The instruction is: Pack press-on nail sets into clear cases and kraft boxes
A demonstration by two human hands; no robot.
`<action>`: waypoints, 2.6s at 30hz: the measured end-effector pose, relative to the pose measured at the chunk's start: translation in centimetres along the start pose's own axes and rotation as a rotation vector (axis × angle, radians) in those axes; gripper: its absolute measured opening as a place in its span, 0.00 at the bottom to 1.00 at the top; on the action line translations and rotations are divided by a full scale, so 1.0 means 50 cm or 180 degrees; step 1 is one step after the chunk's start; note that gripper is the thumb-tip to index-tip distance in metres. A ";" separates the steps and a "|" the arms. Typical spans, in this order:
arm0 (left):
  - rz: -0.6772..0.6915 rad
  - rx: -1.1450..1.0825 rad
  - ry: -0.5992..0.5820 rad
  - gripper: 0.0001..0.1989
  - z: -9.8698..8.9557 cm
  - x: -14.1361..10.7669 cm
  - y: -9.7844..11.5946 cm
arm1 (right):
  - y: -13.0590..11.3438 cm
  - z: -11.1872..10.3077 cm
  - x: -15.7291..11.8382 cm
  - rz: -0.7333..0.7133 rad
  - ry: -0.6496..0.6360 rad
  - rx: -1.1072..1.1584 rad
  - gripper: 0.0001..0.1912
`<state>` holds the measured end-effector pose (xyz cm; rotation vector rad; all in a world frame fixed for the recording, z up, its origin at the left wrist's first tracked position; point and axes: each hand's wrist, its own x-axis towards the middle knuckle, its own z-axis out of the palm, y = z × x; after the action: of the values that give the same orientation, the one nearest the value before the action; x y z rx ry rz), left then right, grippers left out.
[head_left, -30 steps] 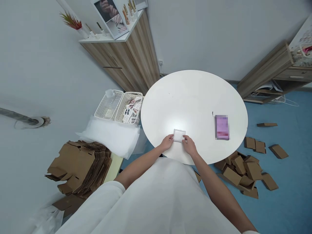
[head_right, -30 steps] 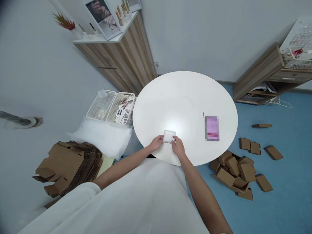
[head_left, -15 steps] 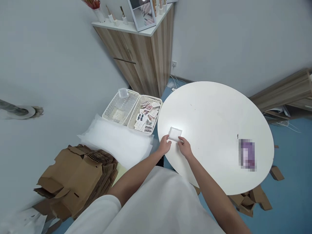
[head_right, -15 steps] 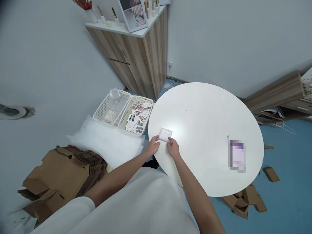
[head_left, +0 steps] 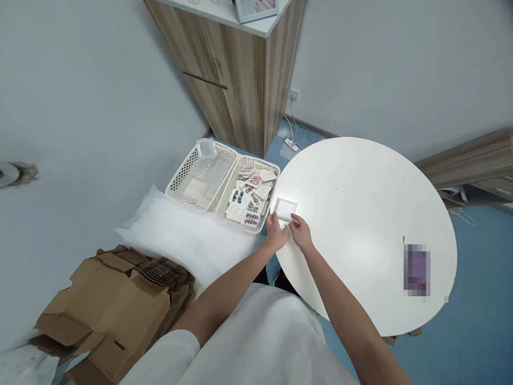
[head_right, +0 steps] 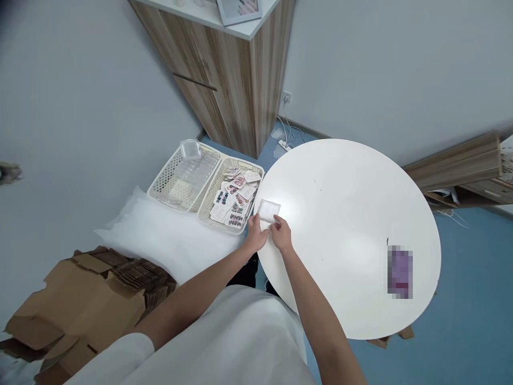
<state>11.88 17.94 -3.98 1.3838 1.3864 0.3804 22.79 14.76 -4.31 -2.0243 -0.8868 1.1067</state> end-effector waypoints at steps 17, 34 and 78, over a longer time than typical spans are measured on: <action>0.0001 -0.0323 -0.0080 0.19 -0.037 -0.236 -0.098 | 0.084 -0.037 -0.155 -0.0238 -0.0419 -0.0026 0.26; -0.0686 0.1481 0.2057 0.20 -0.308 -0.543 -0.252 | -0.034 0.194 -0.304 -0.1734 -0.2590 -0.0939 0.16; 0.0476 0.1777 0.2508 0.14 -0.525 -0.623 -0.373 | -0.177 0.496 -0.478 -0.2014 -0.1993 -0.1670 0.21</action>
<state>-27.39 -2.02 4.11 1.9065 2.1461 0.7268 -10.99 5.99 2.45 -1.5382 -2.1443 1.2132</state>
